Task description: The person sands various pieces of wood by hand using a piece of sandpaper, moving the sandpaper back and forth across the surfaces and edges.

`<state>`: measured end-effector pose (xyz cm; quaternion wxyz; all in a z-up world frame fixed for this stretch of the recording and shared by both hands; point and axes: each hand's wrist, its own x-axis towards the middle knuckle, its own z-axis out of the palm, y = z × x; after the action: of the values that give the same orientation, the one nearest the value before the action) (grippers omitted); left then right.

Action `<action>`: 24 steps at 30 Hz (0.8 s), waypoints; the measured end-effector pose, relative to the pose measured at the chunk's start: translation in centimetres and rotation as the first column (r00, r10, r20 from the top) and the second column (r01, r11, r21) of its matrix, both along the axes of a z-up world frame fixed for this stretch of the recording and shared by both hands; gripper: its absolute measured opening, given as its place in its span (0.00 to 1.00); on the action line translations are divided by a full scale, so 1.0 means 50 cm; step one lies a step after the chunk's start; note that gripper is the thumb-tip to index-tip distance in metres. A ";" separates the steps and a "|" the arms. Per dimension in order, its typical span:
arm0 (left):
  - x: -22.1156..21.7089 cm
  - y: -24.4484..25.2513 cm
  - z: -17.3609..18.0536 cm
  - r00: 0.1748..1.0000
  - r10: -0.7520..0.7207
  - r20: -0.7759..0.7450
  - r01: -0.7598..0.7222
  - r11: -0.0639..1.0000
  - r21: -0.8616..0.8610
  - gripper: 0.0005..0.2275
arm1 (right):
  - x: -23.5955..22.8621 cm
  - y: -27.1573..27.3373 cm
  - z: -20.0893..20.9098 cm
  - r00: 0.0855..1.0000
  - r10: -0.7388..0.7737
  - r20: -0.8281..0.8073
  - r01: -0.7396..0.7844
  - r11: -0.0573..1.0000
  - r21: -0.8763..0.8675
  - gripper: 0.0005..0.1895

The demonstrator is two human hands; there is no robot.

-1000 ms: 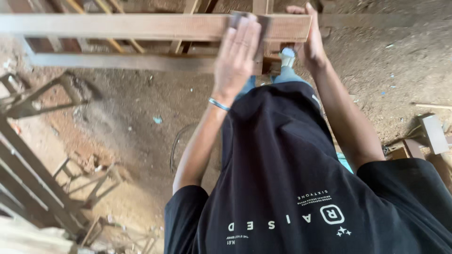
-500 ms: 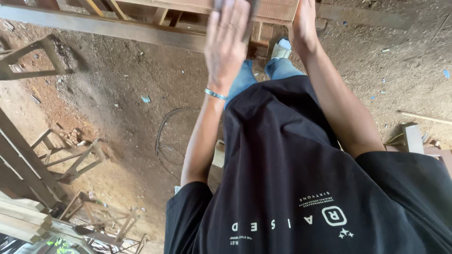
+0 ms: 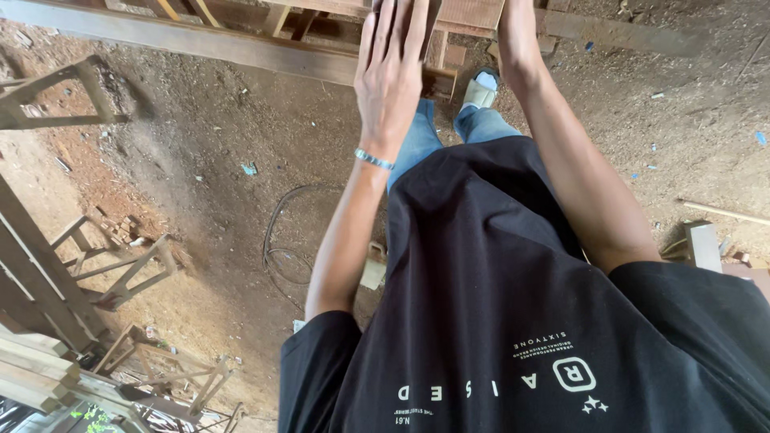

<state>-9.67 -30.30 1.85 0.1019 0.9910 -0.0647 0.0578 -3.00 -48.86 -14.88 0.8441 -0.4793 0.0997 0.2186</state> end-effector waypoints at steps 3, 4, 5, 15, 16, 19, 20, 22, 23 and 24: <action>0.036 -0.066 -0.004 1.000 -0.013 0.023 0.015 0.993 -0.119 0.29 | -0.002 0.013 -0.005 0.997 0.019 0.069 -0.028 0.990 0.141 0.25; 0.035 -0.084 -0.004 0.998 -0.036 0.043 0.042 0.986 -0.160 0.29 | -0.009 0.011 -0.004 0.996 0.024 0.088 -0.040 0.982 0.185 0.25; 0.015 -0.086 -0.013 0.996 -0.089 0.030 0.093 0.982 -0.164 0.30 | -0.013 0.003 0.000 0.993 0.050 0.110 -0.066 0.987 0.147 0.24; 0.022 -0.038 -0.029 0.994 0.043 0.101 -0.031 0.992 -0.125 0.30 | -0.005 0.011 -0.015 1.000 -0.013 -0.009 0.013 1.000 0.001 0.28; 0.027 -0.070 -0.023 0.992 0.050 0.117 -0.033 0.989 -0.143 0.30 | -0.008 0.016 -0.019 0.999 -0.038 -0.002 0.038 0.998 0.047 0.29; -0.035 -0.108 -0.027 0.986 -0.158 0.053 0.162 0.983 -0.082 0.31 | 0.000 0.016 -0.018 0.998 -0.054 -0.024 0.055 0.997 0.052 0.26; -0.030 -0.084 -0.023 0.984 -0.170 0.057 0.171 0.985 -0.011 0.31 | 0.004 0.020 -0.016 0.998 -0.061 -0.028 0.062 0.996 0.056 0.25; -0.028 -0.024 -0.017 0.979 -0.196 0.051 0.189 0.975 0.118 0.32 | 0.001 0.015 -0.013 0.996 -0.077 -0.051 0.080 0.995 0.056 0.24; -0.026 -0.014 -0.018 0.987 -0.154 0.035 0.152 0.987 0.052 0.32 | -0.001 0.019 -0.014 0.989 -0.107 -0.102 0.110 0.994 0.024 0.22; -0.019 -0.005 -0.021 0.993 -0.113 0.016 0.113 0.994 -0.012 0.32 | -0.004 0.021 -0.013 0.981 -0.134 -0.140 0.135 0.991 -0.004 0.23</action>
<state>-10.65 -30.57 0.82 0.1110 0.9846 -0.1212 0.0601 -3.20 -47.83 -15.54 0.8492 -0.4527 0.1900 0.1945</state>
